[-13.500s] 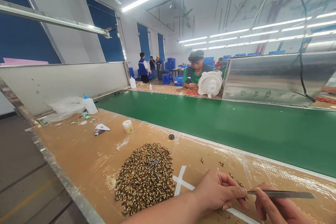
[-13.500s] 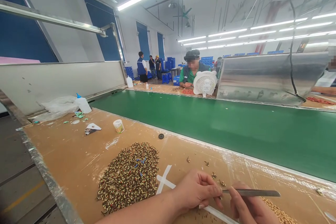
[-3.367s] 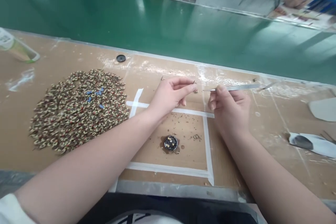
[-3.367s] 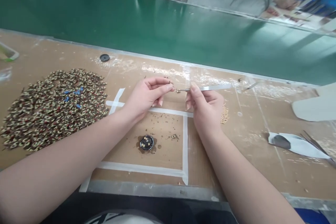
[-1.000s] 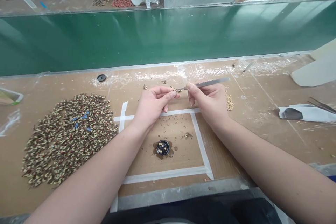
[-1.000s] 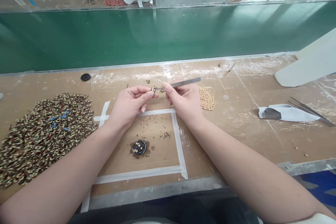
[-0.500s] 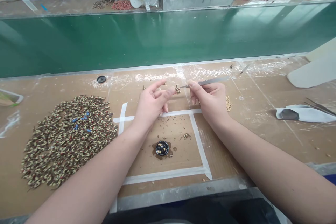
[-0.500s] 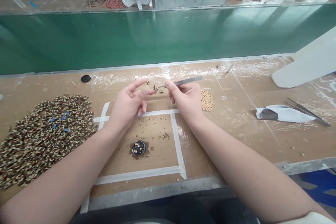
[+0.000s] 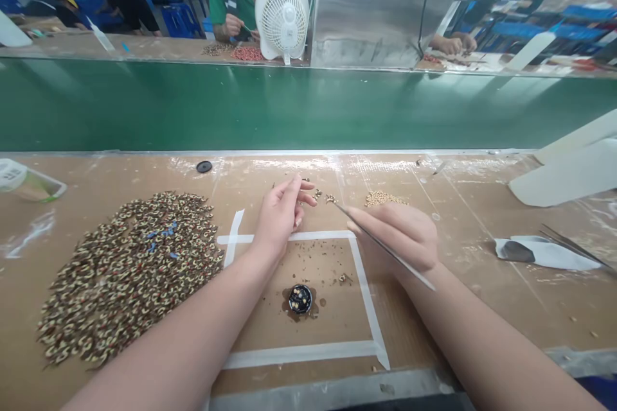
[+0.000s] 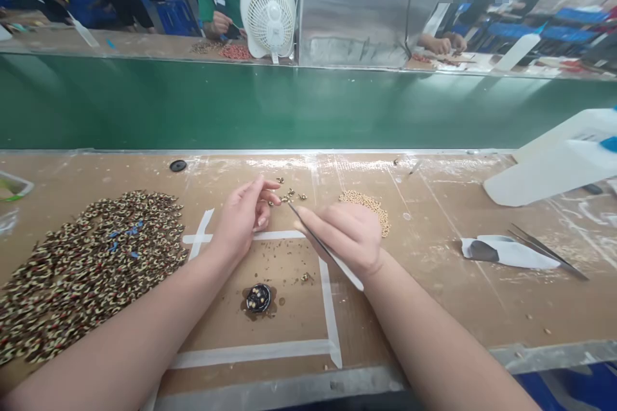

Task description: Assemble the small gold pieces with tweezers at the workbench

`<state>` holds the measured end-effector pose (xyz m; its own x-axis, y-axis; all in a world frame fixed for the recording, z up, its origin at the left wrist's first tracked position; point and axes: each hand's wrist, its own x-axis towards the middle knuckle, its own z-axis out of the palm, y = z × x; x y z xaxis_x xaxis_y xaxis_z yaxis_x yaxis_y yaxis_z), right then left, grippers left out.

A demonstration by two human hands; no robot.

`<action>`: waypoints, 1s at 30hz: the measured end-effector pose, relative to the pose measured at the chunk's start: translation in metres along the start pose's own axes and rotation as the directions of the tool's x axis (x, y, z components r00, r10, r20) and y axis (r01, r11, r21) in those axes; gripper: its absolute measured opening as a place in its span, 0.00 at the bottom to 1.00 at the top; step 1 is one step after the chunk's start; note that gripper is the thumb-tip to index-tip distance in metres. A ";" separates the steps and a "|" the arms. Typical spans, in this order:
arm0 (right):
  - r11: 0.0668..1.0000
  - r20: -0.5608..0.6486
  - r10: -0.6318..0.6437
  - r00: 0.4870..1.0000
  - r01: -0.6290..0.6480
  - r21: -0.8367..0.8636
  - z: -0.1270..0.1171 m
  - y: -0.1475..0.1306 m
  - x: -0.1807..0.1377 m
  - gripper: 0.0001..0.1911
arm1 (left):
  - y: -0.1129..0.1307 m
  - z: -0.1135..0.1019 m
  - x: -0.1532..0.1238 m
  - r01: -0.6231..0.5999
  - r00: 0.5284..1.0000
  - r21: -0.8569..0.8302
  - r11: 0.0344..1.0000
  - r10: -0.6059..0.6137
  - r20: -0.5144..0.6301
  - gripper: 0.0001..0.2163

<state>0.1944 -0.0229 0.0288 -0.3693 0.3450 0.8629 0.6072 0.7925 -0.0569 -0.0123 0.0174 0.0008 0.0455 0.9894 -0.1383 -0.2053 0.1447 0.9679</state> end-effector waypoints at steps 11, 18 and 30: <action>0.878 0.125 0.423 0.897 -0.440 0.187 0.023 0.014 -0.012 0.06 | 0.000 -0.003 0.005 -0.007 0.998 -0.135 0.991 -0.001 -0.059 0.19; 0.324 0.484 0.815 0.318 -0.943 0.075 0.044 0.024 -0.007 0.20 | 0.000 -0.003 0.009 -0.053 0.989 -0.190 0.980 0.025 -0.145 0.21; 0.327 0.073 0.936 0.343 -0.928 0.179 -0.018 0.011 -0.002 0.28 | 0.008 -0.005 -0.002 -0.283 0.950 -0.059 0.957 0.271 -0.156 0.21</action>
<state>0.2140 -0.0240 0.0355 0.3906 0.8971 0.2065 0.4152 0.0285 -0.9093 -0.0185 0.0164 0.0080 -0.1647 0.9814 0.0986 -0.2674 -0.1407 0.9533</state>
